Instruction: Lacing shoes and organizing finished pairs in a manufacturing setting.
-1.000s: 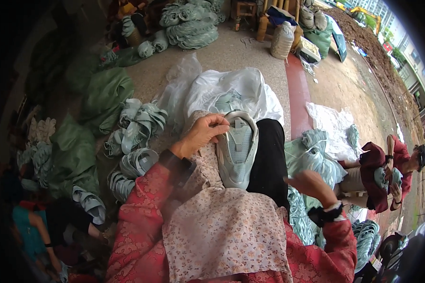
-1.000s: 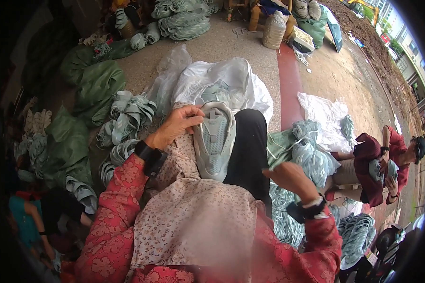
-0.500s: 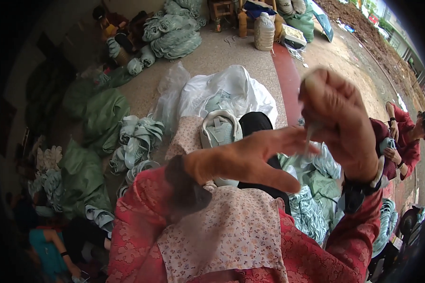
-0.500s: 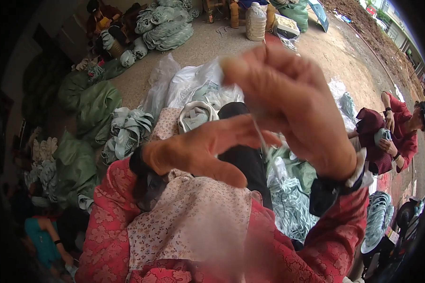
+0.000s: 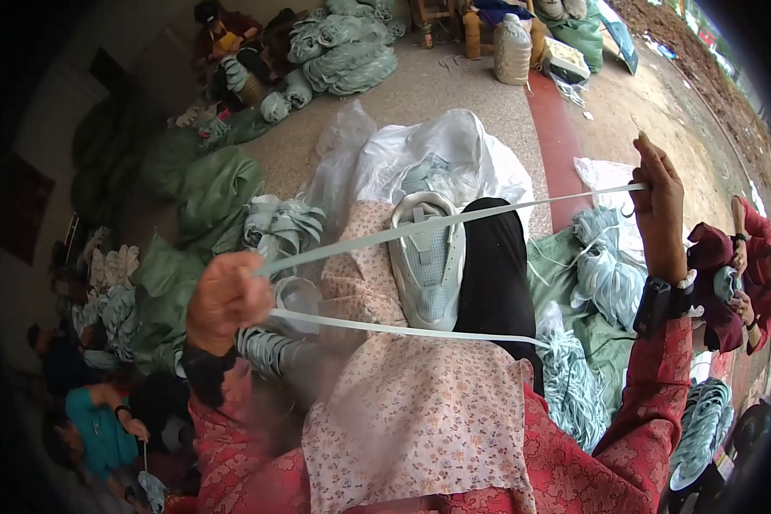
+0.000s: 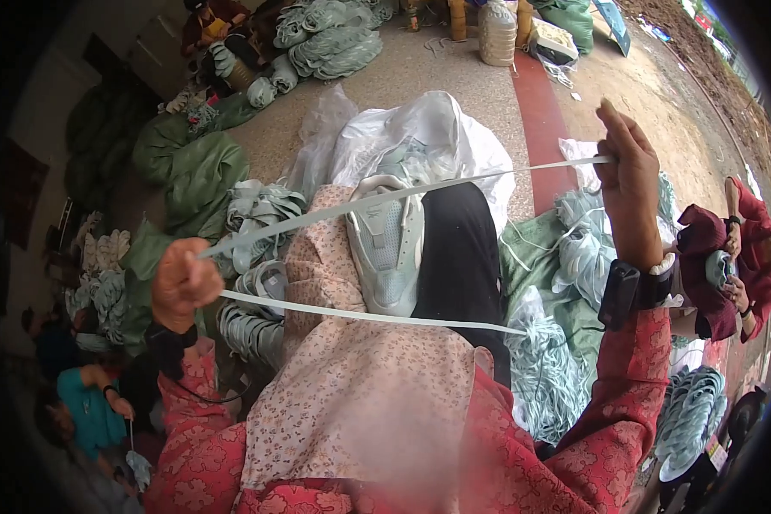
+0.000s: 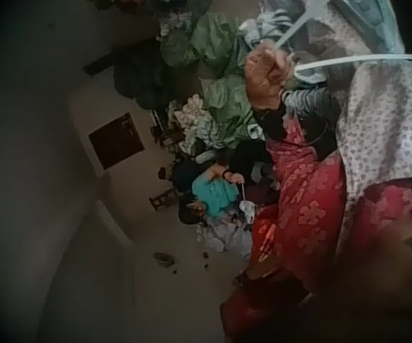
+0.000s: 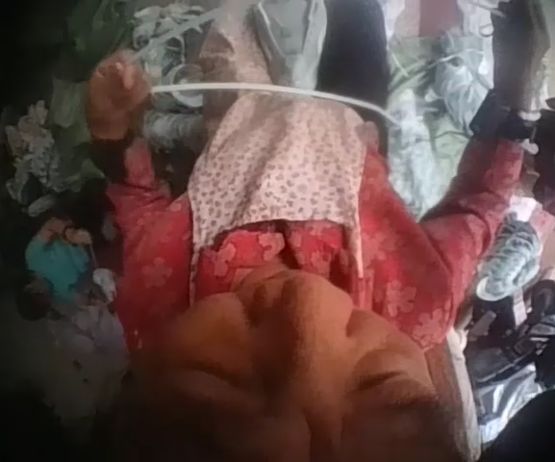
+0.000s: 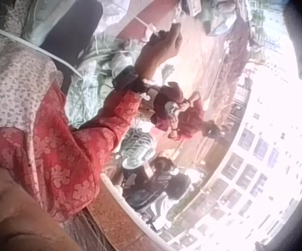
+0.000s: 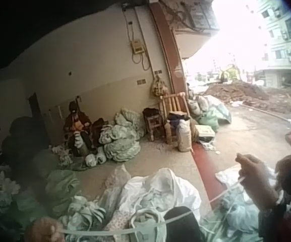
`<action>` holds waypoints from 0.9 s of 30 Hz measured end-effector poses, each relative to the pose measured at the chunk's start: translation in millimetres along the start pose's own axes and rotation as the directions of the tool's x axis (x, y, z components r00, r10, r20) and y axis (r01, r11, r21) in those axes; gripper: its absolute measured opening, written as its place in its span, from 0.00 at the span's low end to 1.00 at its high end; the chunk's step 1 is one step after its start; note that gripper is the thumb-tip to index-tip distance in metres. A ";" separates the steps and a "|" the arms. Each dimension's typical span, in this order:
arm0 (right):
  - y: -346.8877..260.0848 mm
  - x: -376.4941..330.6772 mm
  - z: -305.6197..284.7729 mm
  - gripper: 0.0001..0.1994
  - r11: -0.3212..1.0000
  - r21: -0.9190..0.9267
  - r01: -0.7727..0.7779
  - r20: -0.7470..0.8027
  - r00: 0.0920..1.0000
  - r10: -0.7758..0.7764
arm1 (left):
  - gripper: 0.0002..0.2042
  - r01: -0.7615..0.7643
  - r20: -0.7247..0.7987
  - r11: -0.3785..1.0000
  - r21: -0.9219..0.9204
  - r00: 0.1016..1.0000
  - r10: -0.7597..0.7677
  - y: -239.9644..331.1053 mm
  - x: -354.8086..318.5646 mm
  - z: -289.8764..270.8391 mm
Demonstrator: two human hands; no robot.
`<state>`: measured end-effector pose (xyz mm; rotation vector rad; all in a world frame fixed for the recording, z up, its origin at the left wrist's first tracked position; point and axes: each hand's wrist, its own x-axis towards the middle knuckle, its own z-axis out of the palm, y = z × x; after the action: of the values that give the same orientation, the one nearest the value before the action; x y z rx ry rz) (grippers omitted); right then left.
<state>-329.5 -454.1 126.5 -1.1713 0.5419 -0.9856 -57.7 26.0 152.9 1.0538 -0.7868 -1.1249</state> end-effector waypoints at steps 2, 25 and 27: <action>12.2 11.1 -19.3 0.10 1.000 0.007 -0.023 -0.049 0.999 0.023 | 0.17 -0.267 -0.077 0.956 -0.125 0.963 0.259 -1.3 -40.8 -33.4; 87.9 -65.5 -225.1 0.15 0.735 0.403 -0.545 0.272 0.838 0.472 | 0.18 -0.649 -0.904 0.749 -0.134 0.390 0.177 -96.1 -233.8 -232.8; 88.5 -73.4 -230.9 0.13 0.755 0.405 -0.515 0.272 0.857 0.438 | 0.16 -0.496 -0.849 0.843 -0.206 0.519 0.098 -100.3 -185.2 -213.5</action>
<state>-518.0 -502.4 -42.8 -0.6166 0.4121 -0.5196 53.9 251.3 -10.5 0.8624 0.0634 -0.3456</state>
